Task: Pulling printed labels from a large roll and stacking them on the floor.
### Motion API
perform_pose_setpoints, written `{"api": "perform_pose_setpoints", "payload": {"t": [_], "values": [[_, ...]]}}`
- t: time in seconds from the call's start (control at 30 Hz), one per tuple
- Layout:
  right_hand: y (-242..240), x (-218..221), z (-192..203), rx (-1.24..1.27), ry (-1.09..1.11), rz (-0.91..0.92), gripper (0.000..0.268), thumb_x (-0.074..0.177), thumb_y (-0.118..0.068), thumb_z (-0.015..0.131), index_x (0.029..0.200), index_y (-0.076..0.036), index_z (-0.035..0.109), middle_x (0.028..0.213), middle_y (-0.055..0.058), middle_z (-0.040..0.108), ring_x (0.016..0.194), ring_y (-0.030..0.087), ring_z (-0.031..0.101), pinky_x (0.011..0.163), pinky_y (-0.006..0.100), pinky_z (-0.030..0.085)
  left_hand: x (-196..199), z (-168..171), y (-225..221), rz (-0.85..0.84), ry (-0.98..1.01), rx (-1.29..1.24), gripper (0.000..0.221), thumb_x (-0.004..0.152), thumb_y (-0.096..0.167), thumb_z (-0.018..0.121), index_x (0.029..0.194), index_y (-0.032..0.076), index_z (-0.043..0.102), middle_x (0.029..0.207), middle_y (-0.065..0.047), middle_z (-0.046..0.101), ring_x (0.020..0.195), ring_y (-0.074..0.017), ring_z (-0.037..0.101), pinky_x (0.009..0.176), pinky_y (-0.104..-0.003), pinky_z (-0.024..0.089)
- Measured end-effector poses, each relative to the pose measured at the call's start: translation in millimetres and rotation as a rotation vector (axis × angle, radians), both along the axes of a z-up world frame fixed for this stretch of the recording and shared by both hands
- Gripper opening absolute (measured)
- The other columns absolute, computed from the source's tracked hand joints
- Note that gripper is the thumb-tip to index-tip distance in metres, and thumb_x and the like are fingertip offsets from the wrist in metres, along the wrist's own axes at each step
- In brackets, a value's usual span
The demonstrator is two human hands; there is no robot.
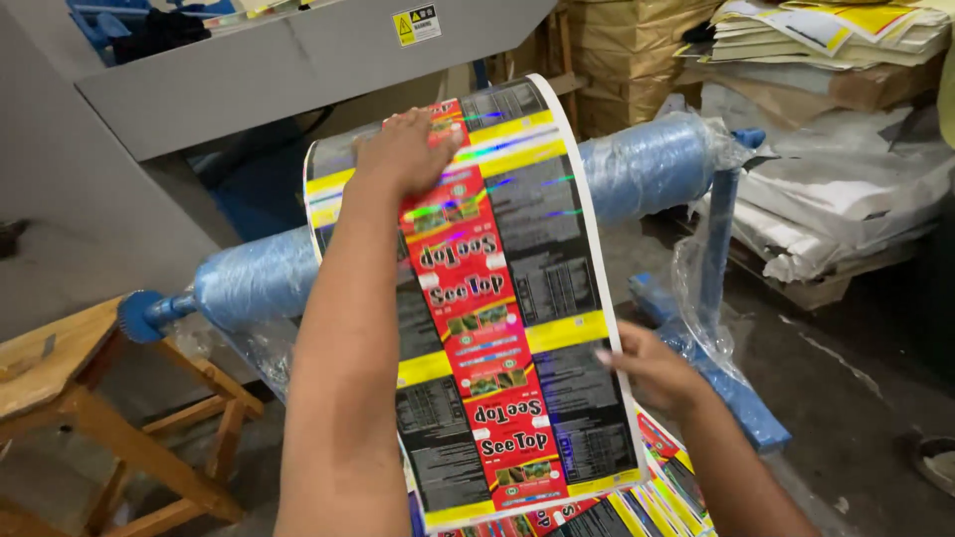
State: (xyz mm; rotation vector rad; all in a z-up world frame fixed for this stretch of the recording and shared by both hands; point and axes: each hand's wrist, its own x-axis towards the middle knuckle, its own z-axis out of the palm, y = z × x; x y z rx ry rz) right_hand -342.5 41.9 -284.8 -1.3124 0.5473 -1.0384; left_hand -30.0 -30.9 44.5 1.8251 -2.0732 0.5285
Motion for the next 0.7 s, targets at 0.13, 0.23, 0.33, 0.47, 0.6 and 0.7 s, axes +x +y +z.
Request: {"api": "perform_pose_setpoints", "payload": {"t": [0.13,0.23,0.33,0.47,0.6,0.7], "values": [[-20.0,16.5,-28.0,0.04,-0.049,-0.109,0.037,0.091,-0.015,0.074,0.121,0.004,0.067,0.109,0.011,0.077,0.097,0.019,0.071,0.09,0.037,0.057,-12.5,3.1,19.1,0.06,0.085,0.09,0.094,0.093,0.075,0.043,0.16,0.011,0.028,0.166,-0.01,0.029,0.152,-0.0283,0.028,0.115,-0.073,0.021],[19.0,5.8,-24.9,0.043,-0.031,-0.146,0.03,0.094,-0.013,0.071,0.114,0.009,0.071,0.105,0.014,0.078,0.093,0.021,0.073,0.088,0.037,0.058,-12.7,-0.7,28.3,0.064,0.079,0.105,0.096,0.091,0.076,0.044,0.159,0.012,0.025,0.167,-0.008,0.024,0.153,-0.0283,0.024,0.111,-0.081,0.013],[88.2,-13.0,36.8,0.089,-0.103,-0.127,0.026,0.09,-0.008,0.069,0.11,0.008,0.072,0.104,0.014,0.079,0.092,0.021,0.074,0.087,0.037,0.059,-12.5,-3.0,32.0,0.051,0.076,0.104,0.095,0.09,0.076,0.045,0.16,0.013,0.025,0.167,-0.007,0.024,0.154,-0.0279,0.025,0.111,-0.083,0.012],[137.5,-35.8,116.3,-0.105,-0.222,-0.11,0.023,0.094,-0.004,0.069,0.109,0.013,0.071,0.105,0.018,0.078,0.093,0.024,0.075,0.086,0.039,0.059,-11.2,10.3,35.4,0.067,0.107,0.175,0.089,0.092,0.072,0.043,0.161,0.018,0.028,0.168,-0.006,0.027,0.154,-0.0284,0.027,0.114,-0.082,0.014],[130.0,-34.4,100.4,-0.088,-0.239,-0.108,0.022,0.095,-0.004,0.07,0.109,0.014,0.07,0.105,0.018,0.077,0.093,0.024,0.073,0.086,0.04,0.059,-13.9,18.3,35.5,0.052,0.139,0.201,0.091,0.091,0.074,0.044,0.16,0.017,0.03,0.168,-0.005,0.027,0.155,-0.0291,0.025,0.115,-0.08,0.013],[115.5,-23.3,60.1,0.085,-0.175,-0.037,0.024,0.09,-0.007,0.069,0.107,0.009,0.072,0.102,0.017,0.08,0.092,0.023,0.075,0.085,0.039,0.059,-35.1,8.2,38.5,0.091,0.166,0.255,0.102,0.086,0.08,0.048,0.16,0.014,0.022,0.166,-0.007,0.023,0.151,-0.0317,0.025,0.114,-0.077,0.013]]}}
